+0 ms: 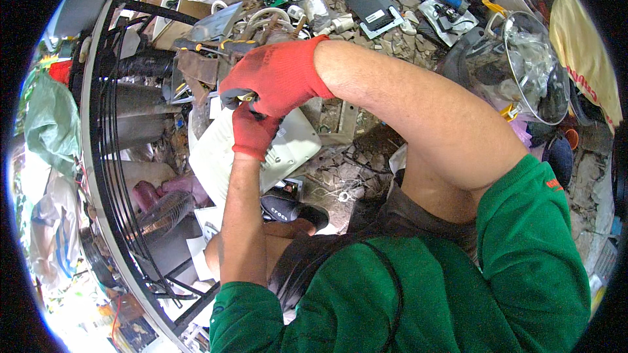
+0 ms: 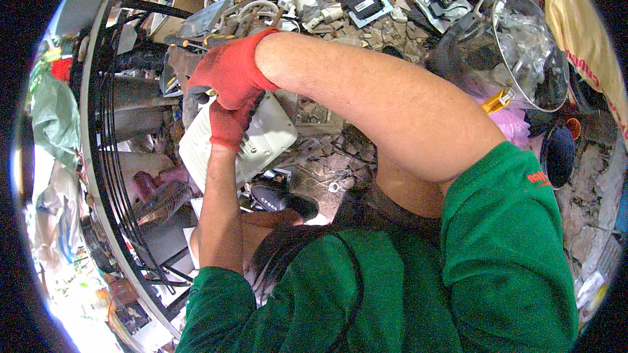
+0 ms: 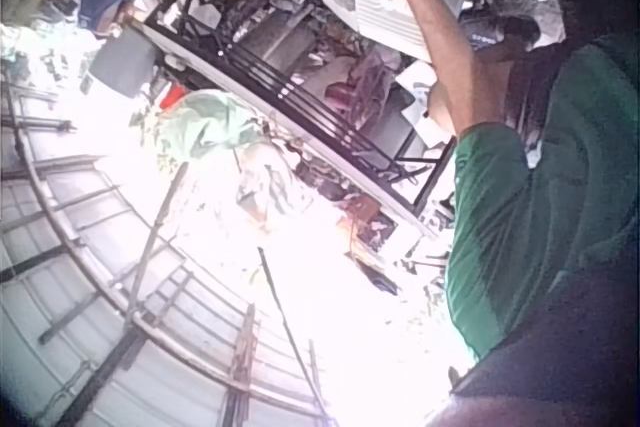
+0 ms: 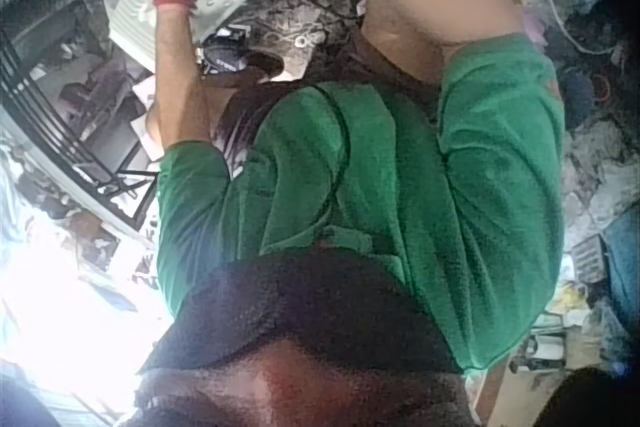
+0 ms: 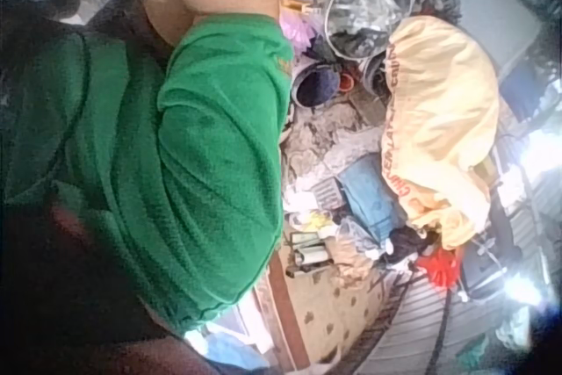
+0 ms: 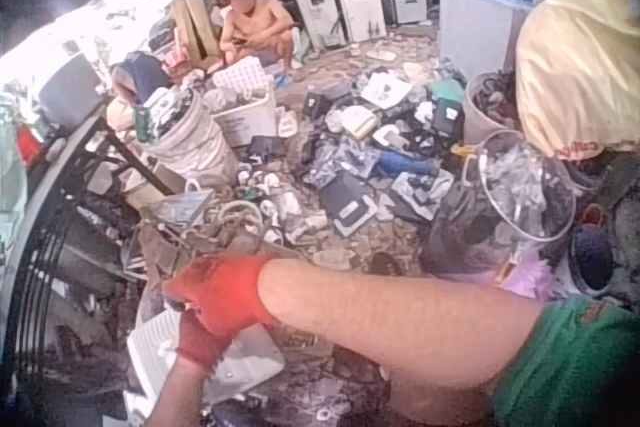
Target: The person uses a screwdriver and pliers to remove screws from a white plastic device housing and pry it open to reveal an internal circuit board.
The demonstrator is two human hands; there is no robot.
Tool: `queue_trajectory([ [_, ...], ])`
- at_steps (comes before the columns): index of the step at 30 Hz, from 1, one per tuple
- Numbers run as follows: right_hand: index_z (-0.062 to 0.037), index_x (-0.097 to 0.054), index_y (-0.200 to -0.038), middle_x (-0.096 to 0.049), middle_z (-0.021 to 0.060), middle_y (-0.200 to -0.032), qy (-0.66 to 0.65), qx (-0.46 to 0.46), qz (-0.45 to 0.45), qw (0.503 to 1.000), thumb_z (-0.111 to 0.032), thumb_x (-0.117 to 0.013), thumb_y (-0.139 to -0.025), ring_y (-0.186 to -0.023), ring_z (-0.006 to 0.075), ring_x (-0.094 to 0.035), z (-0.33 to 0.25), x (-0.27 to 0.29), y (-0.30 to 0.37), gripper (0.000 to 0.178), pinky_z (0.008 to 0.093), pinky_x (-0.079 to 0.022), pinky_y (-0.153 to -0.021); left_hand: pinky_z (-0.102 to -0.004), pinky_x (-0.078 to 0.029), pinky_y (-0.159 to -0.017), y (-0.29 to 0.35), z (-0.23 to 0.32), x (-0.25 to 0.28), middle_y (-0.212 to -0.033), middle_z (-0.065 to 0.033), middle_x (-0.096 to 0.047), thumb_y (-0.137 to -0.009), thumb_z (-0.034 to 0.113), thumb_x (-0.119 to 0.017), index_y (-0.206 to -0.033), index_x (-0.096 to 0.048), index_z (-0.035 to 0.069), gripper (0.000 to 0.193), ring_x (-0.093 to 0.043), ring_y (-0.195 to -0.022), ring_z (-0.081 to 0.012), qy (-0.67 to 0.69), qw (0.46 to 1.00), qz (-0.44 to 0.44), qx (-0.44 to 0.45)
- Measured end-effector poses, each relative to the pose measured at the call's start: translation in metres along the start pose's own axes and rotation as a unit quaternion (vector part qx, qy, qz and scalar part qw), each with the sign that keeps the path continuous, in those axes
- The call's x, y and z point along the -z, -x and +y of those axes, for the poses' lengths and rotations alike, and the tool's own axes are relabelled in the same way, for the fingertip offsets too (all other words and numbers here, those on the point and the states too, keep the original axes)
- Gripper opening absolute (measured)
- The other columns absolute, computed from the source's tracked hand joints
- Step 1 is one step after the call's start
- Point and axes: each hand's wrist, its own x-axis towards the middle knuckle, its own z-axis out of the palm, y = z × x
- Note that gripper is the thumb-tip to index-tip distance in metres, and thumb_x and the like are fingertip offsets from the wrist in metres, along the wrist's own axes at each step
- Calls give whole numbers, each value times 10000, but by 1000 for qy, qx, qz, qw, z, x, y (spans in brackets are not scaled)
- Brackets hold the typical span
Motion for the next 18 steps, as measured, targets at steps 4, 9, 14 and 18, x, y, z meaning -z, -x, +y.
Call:
queue_trajectory([
  [4, -62, -610, -1066, -667, 161, -1027, 21, -11, -20, 1000, -94, -576, -717, -984, 370, -627, 0, 3, 2, 352, 449, -496, -846, -347, -512, -801, 0, 9, 1, -925, -145, -712, -751, 248, -783, -1016, -633, -35, 416, -683, -884, -229, 18, 999, -30, -6],
  [9, -57, -598, -1039, -664, 167, -1018, 14, -13, 9, 1000, -102, -580, -712, -975, 372, -627, 0, 1, 2, 330, 459, -492, -843, -358, -510, -814, 0, 5, 2, -958, -151, -713, -744, 233, -791, -1043, -634, -29, 427, -686, -906, -258, -11, 999, -18, -31],
  [14, -70, -599, -1087, -667, 162, -1039, 33, -15, 3, 999, -105, -581, -718, -994, 372, -625, 2, -2, -1, 371, 457, -493, -861, -355, -511, -827, -1, 0, 2, -982, -146, -711, -743, 207, -792, -1062, -624, -38, 435, -681, -928, -263, -6, 999, -16, -37],
  [18, -70, -600, -1103, -664, 162, -1058, 36, -26, 7, 999, -114, -586, -730, -1008, 369, -623, 3, -3, 2, 375, 451, -491, -873, -339, -516, -822, -1, 5, 1, -983, -136, -712, -748, 183, -786, -1061, -620, -44, 421, -676, -934, -235, 8, 1000, -26, -1],
])
